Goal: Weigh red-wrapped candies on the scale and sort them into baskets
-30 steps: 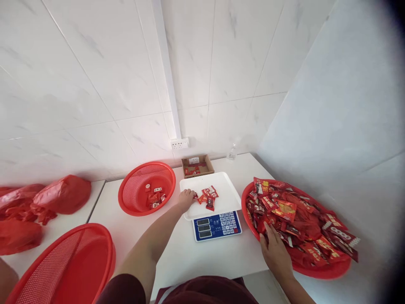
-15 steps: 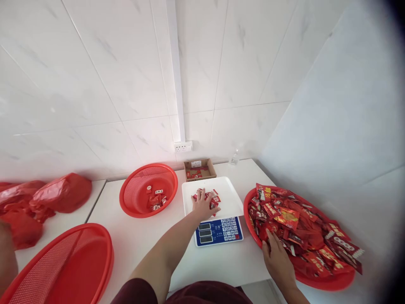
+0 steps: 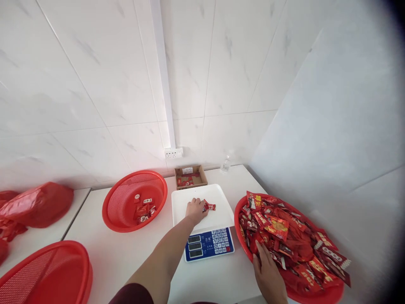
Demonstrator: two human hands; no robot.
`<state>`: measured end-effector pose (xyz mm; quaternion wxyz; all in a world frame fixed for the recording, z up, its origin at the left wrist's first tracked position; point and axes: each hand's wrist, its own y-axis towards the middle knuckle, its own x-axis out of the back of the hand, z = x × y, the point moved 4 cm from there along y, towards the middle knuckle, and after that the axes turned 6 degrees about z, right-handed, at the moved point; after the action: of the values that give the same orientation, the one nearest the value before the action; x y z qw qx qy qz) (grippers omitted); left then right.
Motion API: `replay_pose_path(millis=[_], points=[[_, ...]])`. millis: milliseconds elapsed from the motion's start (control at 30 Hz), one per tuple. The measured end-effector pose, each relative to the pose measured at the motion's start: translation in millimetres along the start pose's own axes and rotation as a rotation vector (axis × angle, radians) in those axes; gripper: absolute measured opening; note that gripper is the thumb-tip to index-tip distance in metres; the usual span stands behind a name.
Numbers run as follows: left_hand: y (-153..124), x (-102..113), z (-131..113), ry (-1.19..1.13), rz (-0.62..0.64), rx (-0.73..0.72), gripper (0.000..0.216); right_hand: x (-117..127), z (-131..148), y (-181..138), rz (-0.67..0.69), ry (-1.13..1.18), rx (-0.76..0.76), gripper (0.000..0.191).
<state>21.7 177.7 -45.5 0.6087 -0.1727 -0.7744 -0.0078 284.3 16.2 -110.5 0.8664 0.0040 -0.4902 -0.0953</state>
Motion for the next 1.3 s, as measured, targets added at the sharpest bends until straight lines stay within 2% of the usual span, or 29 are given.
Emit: replay_pose_path(millis=[333,533,733,900,967,1100,1200,1300], points=[[2,14,13,-0.153,-0.112,0.123,0.018,4,4,0,0.026,0.002,-0.006,0.053],[5,24,13,-0.223,-0.115,0.138,0.011,5,6,0,0.06,-0.014,-0.045,0.055],[5,23,-8,-0.236,0.0,0.054,0.019,8,11,0,0.063,-0.015,-0.04,0.053],[11,19,-21,-0.16,0.175,-0.039,0.058,9,13,-1,0.055,-0.032,-0.031,0.053],[16,20,-25,-0.121,0.246,-0.07,0.065,10,13,-1,0.053,-0.043,-0.036,0.053],[24,23,-31,-0.071,0.333,-0.081,0.047,10,14,-2,0.059,-0.063,-0.044,0.054],[25,24,-32,-0.065,0.311,-0.058,0.035,11,14,-2,0.058,-0.067,-0.06,0.053],[20,25,-23,-0.087,0.28,-0.02,0.034,11,15,-1,0.049,-0.073,-0.053,0.052]])
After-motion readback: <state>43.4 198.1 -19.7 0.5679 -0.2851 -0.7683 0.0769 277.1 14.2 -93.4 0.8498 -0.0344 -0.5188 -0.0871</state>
